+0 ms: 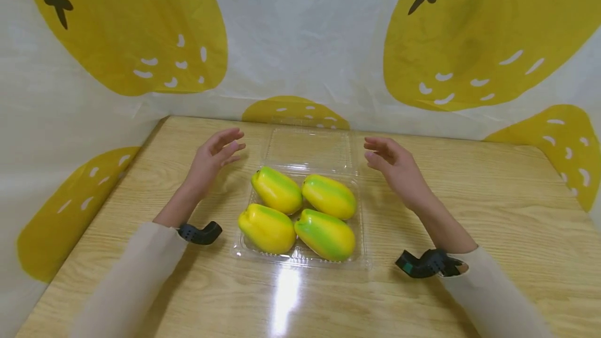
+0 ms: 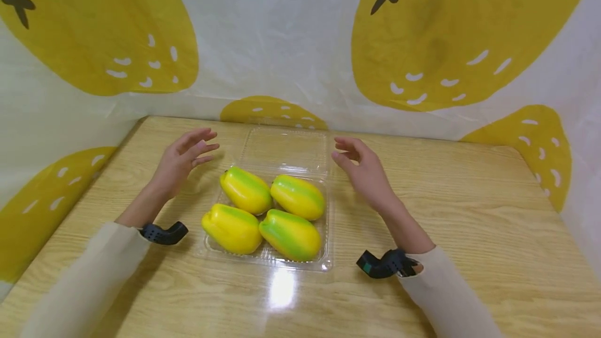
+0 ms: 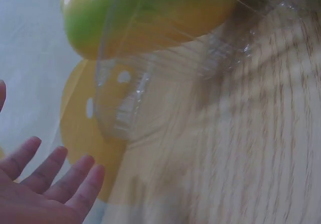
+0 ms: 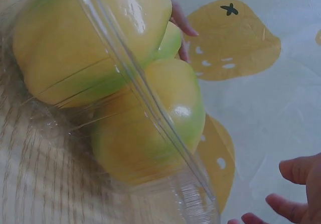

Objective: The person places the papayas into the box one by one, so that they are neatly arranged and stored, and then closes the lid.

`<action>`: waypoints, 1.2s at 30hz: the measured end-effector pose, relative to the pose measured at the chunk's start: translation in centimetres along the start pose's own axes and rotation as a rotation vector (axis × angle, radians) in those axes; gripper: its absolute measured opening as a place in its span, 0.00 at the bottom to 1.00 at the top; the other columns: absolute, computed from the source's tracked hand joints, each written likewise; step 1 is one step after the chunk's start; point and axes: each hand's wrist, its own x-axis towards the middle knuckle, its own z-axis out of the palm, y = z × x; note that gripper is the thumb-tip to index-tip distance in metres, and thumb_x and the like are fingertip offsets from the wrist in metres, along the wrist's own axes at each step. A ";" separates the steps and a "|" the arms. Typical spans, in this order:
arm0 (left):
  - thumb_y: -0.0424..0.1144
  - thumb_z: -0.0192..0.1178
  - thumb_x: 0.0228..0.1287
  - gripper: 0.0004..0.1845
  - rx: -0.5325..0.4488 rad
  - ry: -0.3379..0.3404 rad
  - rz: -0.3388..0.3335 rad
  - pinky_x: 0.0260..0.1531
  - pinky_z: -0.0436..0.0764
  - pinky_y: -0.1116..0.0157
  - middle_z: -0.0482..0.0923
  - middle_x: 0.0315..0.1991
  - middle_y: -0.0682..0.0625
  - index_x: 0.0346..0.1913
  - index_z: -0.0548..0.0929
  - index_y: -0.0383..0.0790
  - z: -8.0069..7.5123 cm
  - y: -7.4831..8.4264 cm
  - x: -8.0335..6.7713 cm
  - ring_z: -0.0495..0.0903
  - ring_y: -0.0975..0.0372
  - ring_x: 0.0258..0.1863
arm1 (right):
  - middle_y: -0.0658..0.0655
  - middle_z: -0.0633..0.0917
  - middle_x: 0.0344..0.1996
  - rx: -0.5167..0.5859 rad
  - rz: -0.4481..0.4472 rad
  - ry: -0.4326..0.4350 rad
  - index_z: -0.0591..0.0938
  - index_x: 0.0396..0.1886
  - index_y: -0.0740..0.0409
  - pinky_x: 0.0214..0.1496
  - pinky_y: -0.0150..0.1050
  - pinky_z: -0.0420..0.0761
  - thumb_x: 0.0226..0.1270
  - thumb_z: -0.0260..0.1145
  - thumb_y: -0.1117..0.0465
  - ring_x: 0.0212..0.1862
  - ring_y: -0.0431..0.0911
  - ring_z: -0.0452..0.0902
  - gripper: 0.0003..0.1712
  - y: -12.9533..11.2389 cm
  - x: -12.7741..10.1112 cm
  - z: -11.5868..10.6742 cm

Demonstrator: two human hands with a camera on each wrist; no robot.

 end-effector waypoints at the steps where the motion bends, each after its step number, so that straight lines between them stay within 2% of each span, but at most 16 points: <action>1: 0.44 0.52 0.73 0.26 -0.011 -0.006 -0.024 0.59 0.68 0.47 0.64 0.66 0.37 0.68 0.65 0.35 0.2 -0.2 0.1 0.68 0.44 0.62 | 0.63 0.71 0.62 0.034 0.024 -0.002 0.66 0.68 0.64 0.60 0.46 0.73 0.74 0.56 0.54 0.60 0.54 0.70 0.29 0.1 0.2 0.1; 3: 0.44 0.52 0.73 0.28 -0.033 -0.021 -0.064 0.60 0.67 0.46 0.62 0.67 0.35 0.69 0.62 0.34 0.6 -0.5 0.4 0.67 0.43 0.63 | 0.66 0.69 0.63 0.102 0.073 -0.007 0.63 0.69 0.65 0.60 0.47 0.72 0.74 0.56 0.55 0.61 0.57 0.69 0.30 0.5 0.4 0.2; 7: 0.45 0.51 0.73 0.30 -0.068 -0.045 -0.129 0.61 0.67 0.48 0.59 0.68 0.34 0.71 0.59 0.33 1.2 -1.0 0.7 0.66 0.43 0.63 | 0.70 0.66 0.64 0.171 0.144 -0.013 0.59 0.71 0.65 0.62 0.50 0.69 0.75 0.55 0.56 0.62 0.61 0.67 0.32 0.9 0.6 0.5; 16: 0.44 0.51 0.73 0.32 -0.160 -0.062 -0.187 0.61 0.67 0.49 0.58 0.69 0.32 0.71 0.56 0.30 1.9 -1.2 1.0 0.65 0.42 0.63 | 0.69 0.66 0.65 0.234 0.171 -0.007 0.58 0.72 0.64 0.63 0.49 0.69 0.75 0.54 0.55 0.62 0.61 0.67 0.33 1.4 1.0 0.9; 29: 0.41 0.49 0.74 0.28 -0.242 -0.067 -0.184 0.61 0.68 0.51 0.60 0.68 0.31 0.70 0.59 0.32 2.5 -0.9 0.8 0.66 0.42 0.63 | 0.69 0.66 0.65 0.279 0.150 0.040 0.61 0.70 0.63 0.61 0.48 0.72 0.74 0.56 0.56 0.62 0.61 0.67 0.31 2.0 1.0 1.3; 36: 0.42 0.50 0.74 0.27 -0.257 -0.071 -0.156 0.61 0.67 0.50 0.60 0.67 0.30 0.70 0.60 0.32 2.4 -0.6 0.6 0.67 0.42 0.62 | 0.69 0.66 0.65 0.284 0.143 0.045 0.62 0.70 0.63 0.61 0.47 0.72 0.74 0.56 0.56 0.61 0.61 0.68 0.30 1.9 0.9 1.3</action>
